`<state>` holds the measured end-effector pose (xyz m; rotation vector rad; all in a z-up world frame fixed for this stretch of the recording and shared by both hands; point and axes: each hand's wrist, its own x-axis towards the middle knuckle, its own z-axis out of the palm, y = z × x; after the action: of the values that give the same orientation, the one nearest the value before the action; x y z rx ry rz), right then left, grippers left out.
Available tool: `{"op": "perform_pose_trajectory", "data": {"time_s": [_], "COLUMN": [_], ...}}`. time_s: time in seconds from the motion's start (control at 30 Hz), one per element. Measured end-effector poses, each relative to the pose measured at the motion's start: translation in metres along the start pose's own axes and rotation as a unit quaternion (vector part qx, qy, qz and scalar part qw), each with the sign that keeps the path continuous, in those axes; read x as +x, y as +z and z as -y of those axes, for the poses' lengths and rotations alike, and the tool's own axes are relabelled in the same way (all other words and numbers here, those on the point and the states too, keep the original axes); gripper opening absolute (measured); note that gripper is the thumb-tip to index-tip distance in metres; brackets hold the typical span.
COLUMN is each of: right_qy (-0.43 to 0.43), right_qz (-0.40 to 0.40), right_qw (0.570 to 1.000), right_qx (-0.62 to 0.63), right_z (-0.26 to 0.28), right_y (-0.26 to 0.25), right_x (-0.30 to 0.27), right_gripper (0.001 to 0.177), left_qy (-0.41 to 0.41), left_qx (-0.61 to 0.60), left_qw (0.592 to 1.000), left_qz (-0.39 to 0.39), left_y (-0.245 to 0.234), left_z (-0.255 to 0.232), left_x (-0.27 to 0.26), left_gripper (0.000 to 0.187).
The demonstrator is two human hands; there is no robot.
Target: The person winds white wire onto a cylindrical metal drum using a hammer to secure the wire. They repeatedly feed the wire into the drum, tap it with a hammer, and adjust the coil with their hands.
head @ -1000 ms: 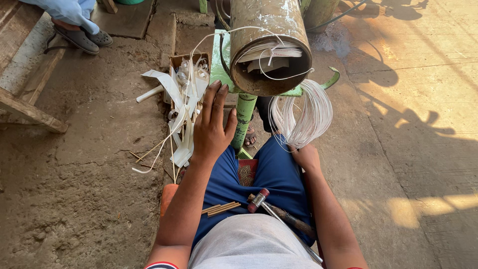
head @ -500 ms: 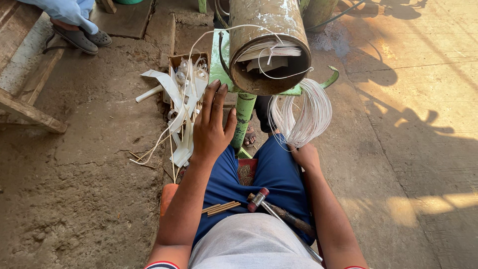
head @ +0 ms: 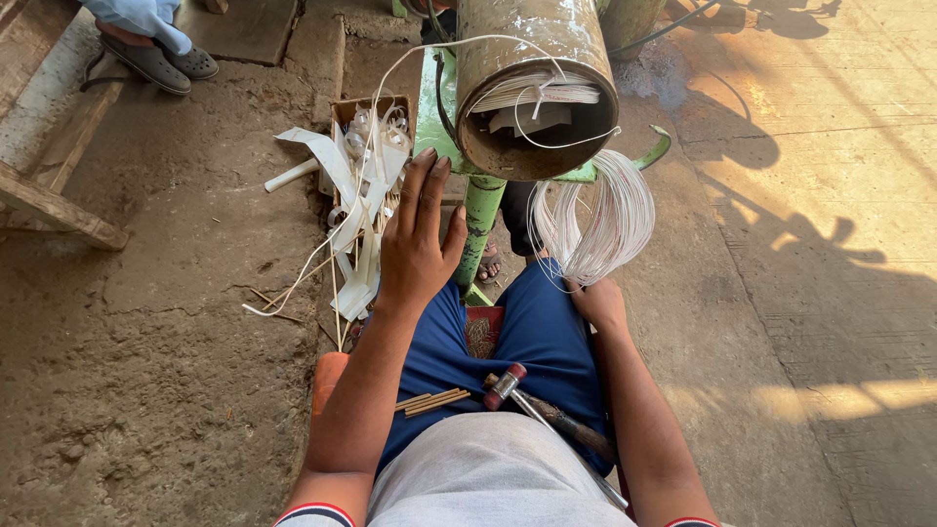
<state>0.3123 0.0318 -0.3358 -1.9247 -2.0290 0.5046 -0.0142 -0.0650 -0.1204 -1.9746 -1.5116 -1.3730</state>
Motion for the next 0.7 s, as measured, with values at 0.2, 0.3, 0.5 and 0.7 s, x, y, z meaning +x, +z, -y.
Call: {"op": "perform_pose_trajectory", "data": {"time_s": [0.2, 0.3, 0.5, 0.7], "right_qy": [-0.004, 0.0, -0.006, -0.004], "right_qz": [-0.002, 0.003, 0.003, 0.001], "right_qw": [1.0, 1.0, 1.0, 1.0], "right_qx": [0.001, 0.001, -0.002, 0.001], "right_z": [-0.0013, -0.0015, -0.0019, -0.0007], "right_y": [0.0001, 0.0009, -0.0006, -0.001], "right_x": [0.0012, 0.0007, 0.0021, 0.0004], "right_gripper": [0.048, 0.048, 0.048, 0.05], "left_qy": [-0.006, -0.002, -0.003, -0.003], "left_qx": [-0.004, -0.001, -0.006, -0.006], "left_qw": [1.0, 1.0, 1.0, 1.0], "left_qz": [0.007, 0.004, 0.002, 0.001], "left_y": [-0.0013, -0.0022, -0.0013, 0.0001], "left_z": [-0.0012, -0.0015, -0.0018, -0.0009], "left_x": [0.0015, 0.0016, 0.0025, 0.0011], "left_gripper": [0.057, 0.057, 0.057, 0.057]}}
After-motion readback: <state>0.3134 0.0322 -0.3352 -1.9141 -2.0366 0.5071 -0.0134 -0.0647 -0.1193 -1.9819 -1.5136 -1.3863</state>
